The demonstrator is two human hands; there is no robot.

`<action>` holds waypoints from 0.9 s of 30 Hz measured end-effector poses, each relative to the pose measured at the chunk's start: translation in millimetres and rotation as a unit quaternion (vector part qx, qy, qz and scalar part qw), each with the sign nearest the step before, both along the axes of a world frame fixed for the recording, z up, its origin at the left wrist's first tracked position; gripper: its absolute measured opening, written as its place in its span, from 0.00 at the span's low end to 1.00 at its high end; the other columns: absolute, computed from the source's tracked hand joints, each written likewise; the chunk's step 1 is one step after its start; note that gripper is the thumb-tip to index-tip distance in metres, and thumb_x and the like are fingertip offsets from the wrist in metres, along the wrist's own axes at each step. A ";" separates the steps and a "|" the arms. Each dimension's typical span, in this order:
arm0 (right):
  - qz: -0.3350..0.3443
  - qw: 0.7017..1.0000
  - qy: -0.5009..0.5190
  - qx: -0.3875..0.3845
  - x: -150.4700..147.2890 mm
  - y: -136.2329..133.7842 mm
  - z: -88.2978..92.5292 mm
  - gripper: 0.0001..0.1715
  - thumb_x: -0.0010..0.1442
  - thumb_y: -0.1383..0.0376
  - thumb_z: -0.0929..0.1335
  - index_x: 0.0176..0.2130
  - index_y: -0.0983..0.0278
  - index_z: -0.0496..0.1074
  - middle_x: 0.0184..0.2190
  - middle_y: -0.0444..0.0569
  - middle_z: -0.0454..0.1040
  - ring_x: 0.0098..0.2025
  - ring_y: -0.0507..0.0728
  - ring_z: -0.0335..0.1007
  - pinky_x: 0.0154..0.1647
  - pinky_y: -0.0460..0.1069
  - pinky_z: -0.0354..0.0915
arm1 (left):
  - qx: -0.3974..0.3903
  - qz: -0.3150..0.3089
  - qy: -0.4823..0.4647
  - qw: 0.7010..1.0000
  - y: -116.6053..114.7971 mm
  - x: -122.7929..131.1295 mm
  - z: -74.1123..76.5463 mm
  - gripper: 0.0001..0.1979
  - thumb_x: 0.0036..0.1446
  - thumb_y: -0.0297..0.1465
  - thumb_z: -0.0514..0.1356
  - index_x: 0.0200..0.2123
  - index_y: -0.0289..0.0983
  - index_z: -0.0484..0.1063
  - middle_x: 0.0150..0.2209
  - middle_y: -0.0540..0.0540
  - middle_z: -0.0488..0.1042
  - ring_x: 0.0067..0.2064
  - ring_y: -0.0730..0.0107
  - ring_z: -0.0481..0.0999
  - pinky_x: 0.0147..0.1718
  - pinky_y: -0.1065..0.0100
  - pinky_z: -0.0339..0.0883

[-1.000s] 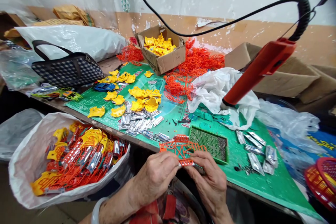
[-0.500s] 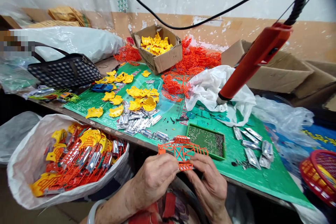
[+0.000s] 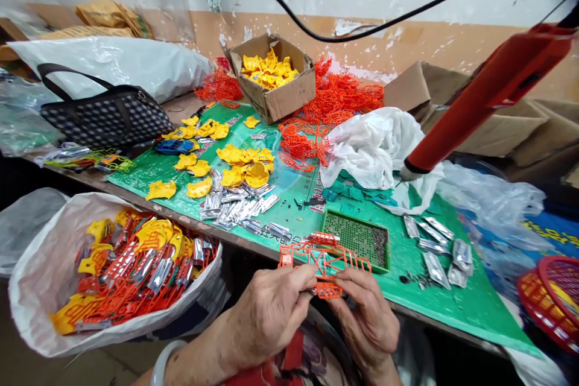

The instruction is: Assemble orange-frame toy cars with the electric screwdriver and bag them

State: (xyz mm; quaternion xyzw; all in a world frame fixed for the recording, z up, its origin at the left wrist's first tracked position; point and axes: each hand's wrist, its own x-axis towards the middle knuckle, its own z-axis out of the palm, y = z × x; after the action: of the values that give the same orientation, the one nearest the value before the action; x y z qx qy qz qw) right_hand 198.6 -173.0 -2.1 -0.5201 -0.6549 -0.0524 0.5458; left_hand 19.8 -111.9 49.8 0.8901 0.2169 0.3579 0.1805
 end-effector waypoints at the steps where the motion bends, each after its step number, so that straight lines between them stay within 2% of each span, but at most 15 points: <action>1: -0.001 1.000 -0.001 0.000 0.0 0.0 -0.2 0.08 0.60 0.69 0.69 0.41 0.63 0.72 0.35 0.50 0.76 0.37 0.54 0.76 0.38 0.47 0.74 | 0.002 0.000 0.003 1.000 -0.2 0.3 0.3 0.20 0.59 0.19 0.53 0.55 0.32 0.59 0.36 0.42 0.81 0.35 0.64 0.82 0.34 0.67 0.75; 7: -0.016 1.000 -0.006 0.016 -0.6 3.4 3.6 0.06 0.60 0.68 0.69 0.41 0.62 0.72 0.33 0.49 0.77 0.34 0.54 0.77 0.33 0.47 0.75 | 0.013 0.006 0.016 1.000 0.1 0.9 5.9 0.19 0.60 0.19 0.52 0.55 0.31 0.59 0.34 0.44 0.80 0.32 0.67 0.80 0.31 0.69 0.74; 10: -0.022 0.999 -0.028 0.019 -1.1 5.5 3.0 0.06 0.60 0.67 0.69 0.40 0.62 0.73 0.32 0.49 0.78 0.33 0.54 0.77 0.33 0.48 0.75 | 0.034 0.009 0.068 0.997 2.3 1.0 10.8 0.17 0.61 0.20 0.51 0.54 0.31 0.62 0.32 0.45 0.78 0.31 0.66 0.78 0.30 0.67 0.73; 15: -0.002 0.999 -0.048 0.016 -2.1 8.1 2.6 0.08 0.59 0.69 0.69 0.41 0.62 0.73 0.32 0.50 0.78 0.34 0.55 0.78 0.34 0.49 0.76 | 0.028 -0.011 0.161 0.986 6.7 1.4 14.1 0.09 0.62 0.21 0.51 0.40 0.35 0.70 0.32 0.45 0.74 0.35 0.64 0.73 0.36 0.62 0.72; 18: 0.023 0.999 -0.043 0.004 -1.3 8.2 8.2 0.10 0.60 0.70 0.69 0.43 0.63 0.73 0.34 0.51 0.77 0.36 0.55 0.77 0.36 0.49 0.76 | 0.017 -0.039 0.120 0.992 9.2 1.2 11.2 0.09 0.61 0.19 0.52 0.38 0.34 0.70 0.30 0.46 0.73 0.33 0.65 0.70 0.34 0.64 0.70; 22: 0.028 0.999 -0.035 0.002 1.9 4.7 16.5 0.12 0.59 0.70 0.69 0.45 0.64 0.71 0.37 0.53 0.75 0.40 0.54 0.76 0.39 0.49 0.75 | 0.010 -0.044 0.054 0.998 11.8 0.5 6.9 0.11 0.59 0.17 0.52 0.40 0.33 0.71 0.30 0.45 0.74 0.33 0.67 0.70 0.34 0.65 0.68; 27: 0.055 0.998 -0.019 -0.018 5.8 -3.8 12.9 0.10 0.59 0.72 0.68 0.42 0.63 0.71 0.39 0.52 0.74 0.40 0.54 0.75 0.37 0.48 0.75 | 0.026 -0.056 0.032 0.998 12.9 0.7 6.9 0.12 0.57 0.16 0.53 0.40 0.34 0.71 0.30 0.45 0.75 0.32 0.67 0.69 0.33 0.65 0.66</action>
State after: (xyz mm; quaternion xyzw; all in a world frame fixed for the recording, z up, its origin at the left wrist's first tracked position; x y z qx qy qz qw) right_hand 204.4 -176.8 10.8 -0.4922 -0.6935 -0.0202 0.5257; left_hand 20.5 -99.0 56.7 0.9164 0.1628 0.3240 0.1697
